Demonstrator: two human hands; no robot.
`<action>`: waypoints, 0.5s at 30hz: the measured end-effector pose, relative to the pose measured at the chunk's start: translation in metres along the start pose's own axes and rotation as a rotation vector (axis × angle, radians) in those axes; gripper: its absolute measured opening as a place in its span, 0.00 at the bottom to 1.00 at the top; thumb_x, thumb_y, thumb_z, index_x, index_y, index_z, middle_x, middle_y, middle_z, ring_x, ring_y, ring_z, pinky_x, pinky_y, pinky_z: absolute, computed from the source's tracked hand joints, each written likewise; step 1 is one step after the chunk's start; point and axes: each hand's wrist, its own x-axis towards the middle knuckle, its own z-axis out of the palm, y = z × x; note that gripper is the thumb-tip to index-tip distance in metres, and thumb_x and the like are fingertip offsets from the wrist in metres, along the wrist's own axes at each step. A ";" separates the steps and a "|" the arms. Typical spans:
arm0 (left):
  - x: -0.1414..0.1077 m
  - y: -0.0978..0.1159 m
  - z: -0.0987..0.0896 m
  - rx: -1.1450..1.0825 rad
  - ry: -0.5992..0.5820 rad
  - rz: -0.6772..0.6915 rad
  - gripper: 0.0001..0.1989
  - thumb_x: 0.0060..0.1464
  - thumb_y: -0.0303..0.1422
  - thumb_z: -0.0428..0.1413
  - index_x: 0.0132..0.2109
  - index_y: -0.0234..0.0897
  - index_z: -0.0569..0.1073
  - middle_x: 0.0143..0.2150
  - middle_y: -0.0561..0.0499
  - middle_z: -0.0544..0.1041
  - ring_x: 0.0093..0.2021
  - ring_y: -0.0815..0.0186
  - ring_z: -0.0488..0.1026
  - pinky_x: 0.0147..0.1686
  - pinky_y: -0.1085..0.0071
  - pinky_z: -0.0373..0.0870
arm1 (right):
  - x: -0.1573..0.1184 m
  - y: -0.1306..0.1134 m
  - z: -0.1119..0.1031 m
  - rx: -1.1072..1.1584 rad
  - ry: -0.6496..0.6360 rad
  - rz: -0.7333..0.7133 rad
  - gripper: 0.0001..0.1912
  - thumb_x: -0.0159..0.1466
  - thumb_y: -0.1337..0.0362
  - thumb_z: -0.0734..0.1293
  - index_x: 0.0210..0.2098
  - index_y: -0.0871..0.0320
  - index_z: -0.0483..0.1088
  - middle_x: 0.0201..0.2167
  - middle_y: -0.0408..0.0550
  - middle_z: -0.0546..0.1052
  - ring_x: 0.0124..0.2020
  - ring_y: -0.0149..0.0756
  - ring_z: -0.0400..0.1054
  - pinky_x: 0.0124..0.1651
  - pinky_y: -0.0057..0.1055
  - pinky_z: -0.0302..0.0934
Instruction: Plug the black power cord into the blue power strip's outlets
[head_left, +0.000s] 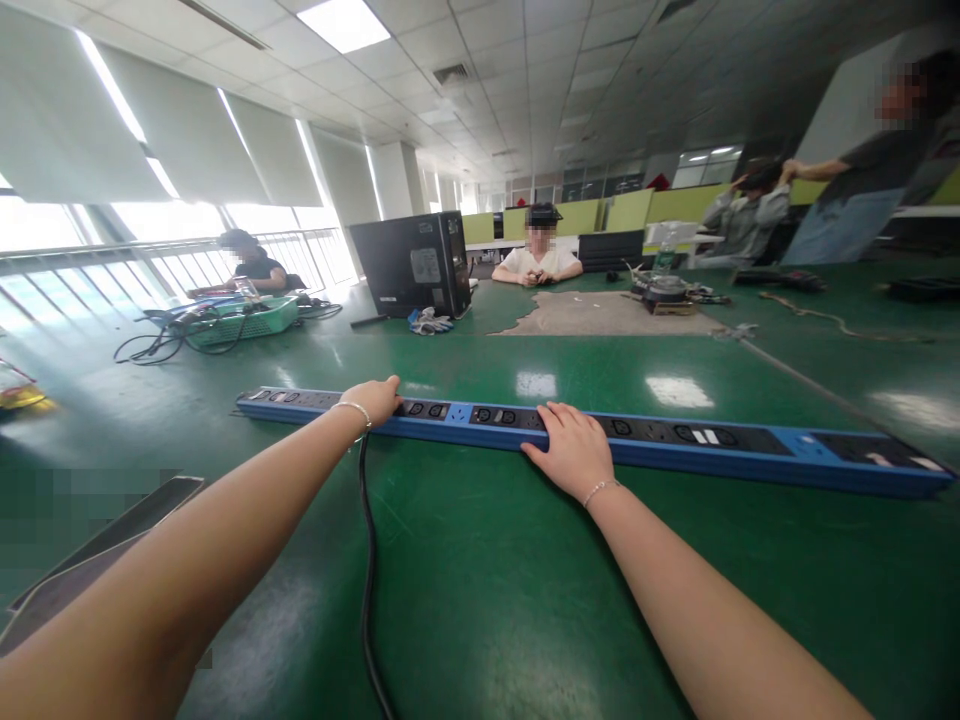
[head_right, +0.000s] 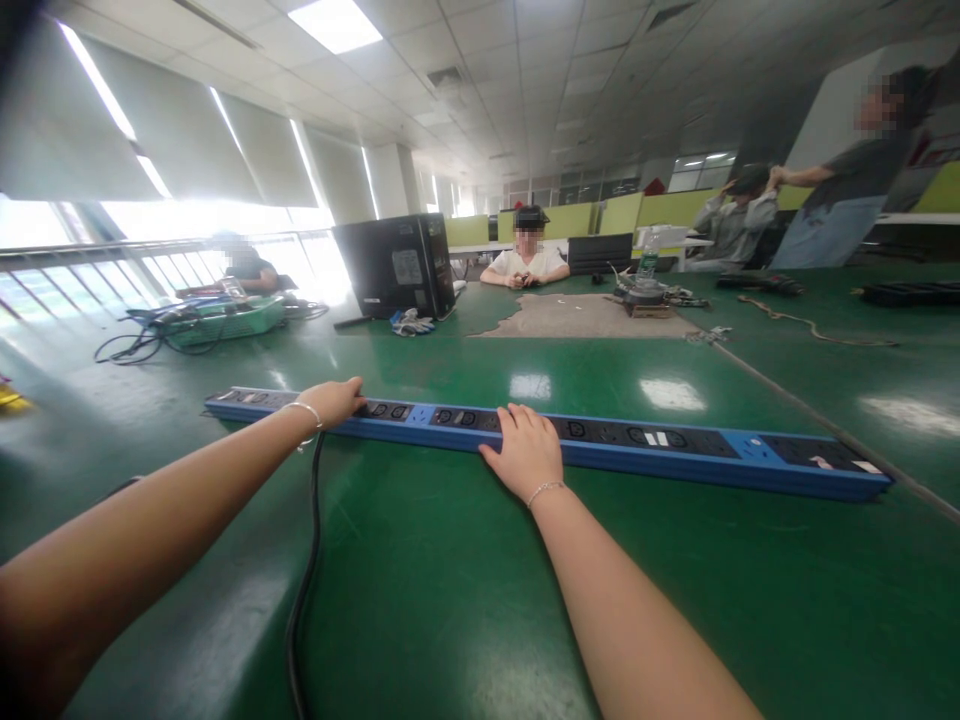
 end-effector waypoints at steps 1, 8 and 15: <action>0.000 0.001 0.001 -0.005 0.003 -0.007 0.17 0.58 0.41 0.43 0.49 0.37 0.65 0.45 0.36 0.76 0.46 0.52 0.74 0.41 0.61 0.68 | 0.000 0.000 0.000 -0.001 -0.001 0.001 0.30 0.59 0.50 0.62 0.55 0.62 0.64 0.57 0.56 0.66 0.58 0.44 0.56 0.58 0.40 0.47; 0.000 -0.006 0.006 -0.119 0.007 -0.030 0.17 0.58 0.42 0.43 0.47 0.38 0.65 0.39 0.42 0.78 0.40 0.59 0.76 0.37 0.68 0.68 | -0.001 0.000 -0.002 -0.003 -0.005 0.001 0.30 0.59 0.50 0.62 0.56 0.61 0.64 0.57 0.54 0.66 0.58 0.44 0.56 0.59 0.39 0.47; 0.002 -0.005 0.007 -0.075 -0.012 0.010 0.17 0.58 0.40 0.41 0.48 0.36 0.65 0.41 0.38 0.78 0.41 0.55 0.76 0.38 0.64 0.68 | -0.002 -0.001 -0.001 0.007 0.001 0.008 0.30 0.58 0.51 0.63 0.56 0.60 0.64 0.57 0.53 0.66 0.58 0.43 0.56 0.58 0.39 0.47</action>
